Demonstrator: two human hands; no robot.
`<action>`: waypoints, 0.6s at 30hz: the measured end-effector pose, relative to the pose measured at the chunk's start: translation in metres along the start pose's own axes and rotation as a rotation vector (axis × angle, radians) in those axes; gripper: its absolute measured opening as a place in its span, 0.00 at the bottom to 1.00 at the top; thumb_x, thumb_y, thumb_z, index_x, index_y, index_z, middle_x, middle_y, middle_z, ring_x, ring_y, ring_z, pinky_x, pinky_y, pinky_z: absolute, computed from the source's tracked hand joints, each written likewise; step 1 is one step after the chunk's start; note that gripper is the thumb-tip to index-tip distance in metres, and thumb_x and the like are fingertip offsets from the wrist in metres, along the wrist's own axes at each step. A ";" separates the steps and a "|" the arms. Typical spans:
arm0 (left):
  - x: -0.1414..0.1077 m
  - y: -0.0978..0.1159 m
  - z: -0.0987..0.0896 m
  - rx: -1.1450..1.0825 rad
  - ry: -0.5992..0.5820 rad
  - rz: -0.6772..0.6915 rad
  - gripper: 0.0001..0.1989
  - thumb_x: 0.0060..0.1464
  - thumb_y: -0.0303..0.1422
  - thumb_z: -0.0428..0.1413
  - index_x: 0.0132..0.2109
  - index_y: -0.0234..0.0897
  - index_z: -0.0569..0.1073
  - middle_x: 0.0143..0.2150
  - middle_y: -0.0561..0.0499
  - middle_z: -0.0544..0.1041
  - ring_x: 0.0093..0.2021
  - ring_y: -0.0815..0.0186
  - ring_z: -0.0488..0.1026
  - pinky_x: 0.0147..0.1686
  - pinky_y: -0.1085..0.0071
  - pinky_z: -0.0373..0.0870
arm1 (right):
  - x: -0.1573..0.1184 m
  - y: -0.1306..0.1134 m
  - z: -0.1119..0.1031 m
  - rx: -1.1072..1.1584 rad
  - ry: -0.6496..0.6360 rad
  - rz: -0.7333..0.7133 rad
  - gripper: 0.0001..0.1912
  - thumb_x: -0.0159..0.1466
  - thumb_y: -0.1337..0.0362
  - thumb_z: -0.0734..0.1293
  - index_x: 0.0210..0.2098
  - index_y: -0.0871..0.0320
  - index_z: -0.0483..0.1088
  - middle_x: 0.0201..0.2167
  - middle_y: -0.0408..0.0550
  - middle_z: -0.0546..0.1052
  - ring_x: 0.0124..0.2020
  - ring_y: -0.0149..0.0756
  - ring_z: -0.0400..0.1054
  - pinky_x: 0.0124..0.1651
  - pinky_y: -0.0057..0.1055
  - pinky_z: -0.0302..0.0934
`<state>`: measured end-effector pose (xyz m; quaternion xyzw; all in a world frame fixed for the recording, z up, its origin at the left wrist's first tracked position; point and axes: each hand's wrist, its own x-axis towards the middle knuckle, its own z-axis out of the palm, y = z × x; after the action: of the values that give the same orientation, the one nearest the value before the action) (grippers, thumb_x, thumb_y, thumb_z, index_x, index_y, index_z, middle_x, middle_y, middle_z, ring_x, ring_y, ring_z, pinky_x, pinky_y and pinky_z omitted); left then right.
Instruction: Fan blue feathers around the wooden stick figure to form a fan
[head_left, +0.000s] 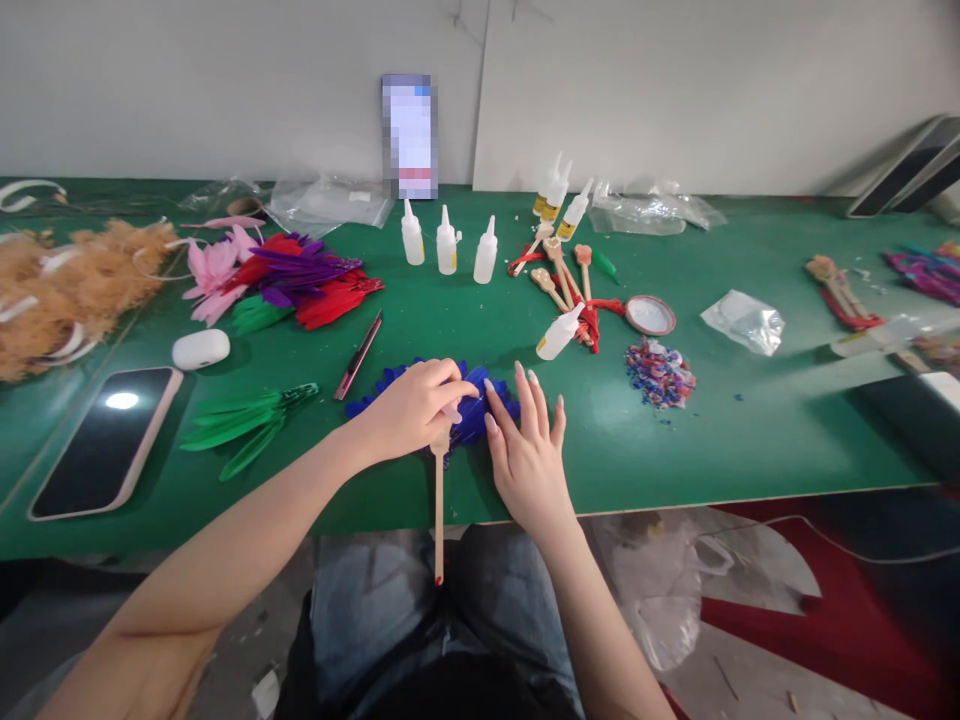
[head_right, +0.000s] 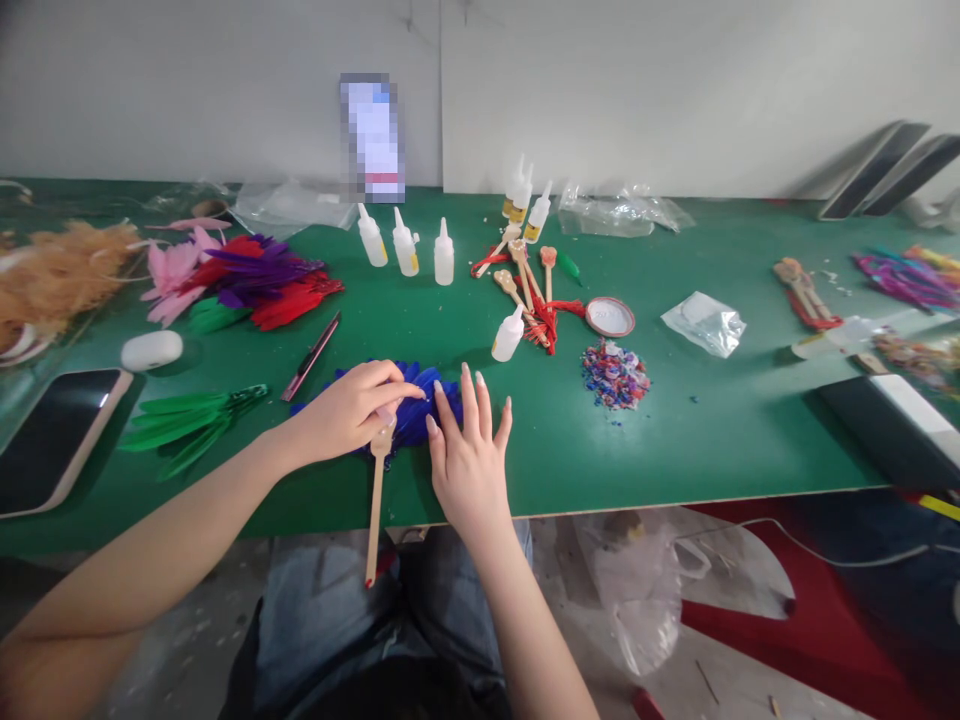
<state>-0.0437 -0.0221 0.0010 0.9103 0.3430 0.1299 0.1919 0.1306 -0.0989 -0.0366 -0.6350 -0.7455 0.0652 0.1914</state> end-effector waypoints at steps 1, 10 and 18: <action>0.000 0.000 0.000 -0.004 0.001 -0.003 0.17 0.55 0.22 0.44 0.47 0.34 0.72 0.39 0.47 0.68 0.40 0.63 0.65 0.42 0.65 0.63 | 0.000 0.000 0.000 -0.004 -0.002 -0.001 0.23 0.70 0.61 0.49 0.64 0.52 0.54 0.68 0.51 0.43 0.68 0.46 0.38 0.64 0.56 0.34; 0.001 0.002 -0.002 -0.025 -0.002 -0.026 0.18 0.55 0.21 0.43 0.49 0.32 0.71 0.39 0.46 0.68 0.40 0.63 0.65 0.42 0.65 0.63 | 0.000 -0.001 0.000 -0.038 -0.006 -0.003 0.23 0.70 0.61 0.49 0.64 0.53 0.53 0.68 0.52 0.42 0.68 0.46 0.37 0.64 0.55 0.34; 0.000 0.001 -0.001 -0.036 0.014 -0.022 0.16 0.56 0.22 0.43 0.46 0.32 0.72 0.38 0.47 0.68 0.39 0.63 0.65 0.42 0.65 0.63 | 0.000 0.000 0.001 -0.041 0.004 -0.003 0.23 0.70 0.61 0.48 0.64 0.52 0.53 0.68 0.52 0.43 0.68 0.46 0.38 0.64 0.56 0.35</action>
<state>-0.0430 -0.0226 0.0021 0.9020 0.3519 0.1402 0.2073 0.1297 -0.0988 -0.0377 -0.6377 -0.7474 0.0482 0.1802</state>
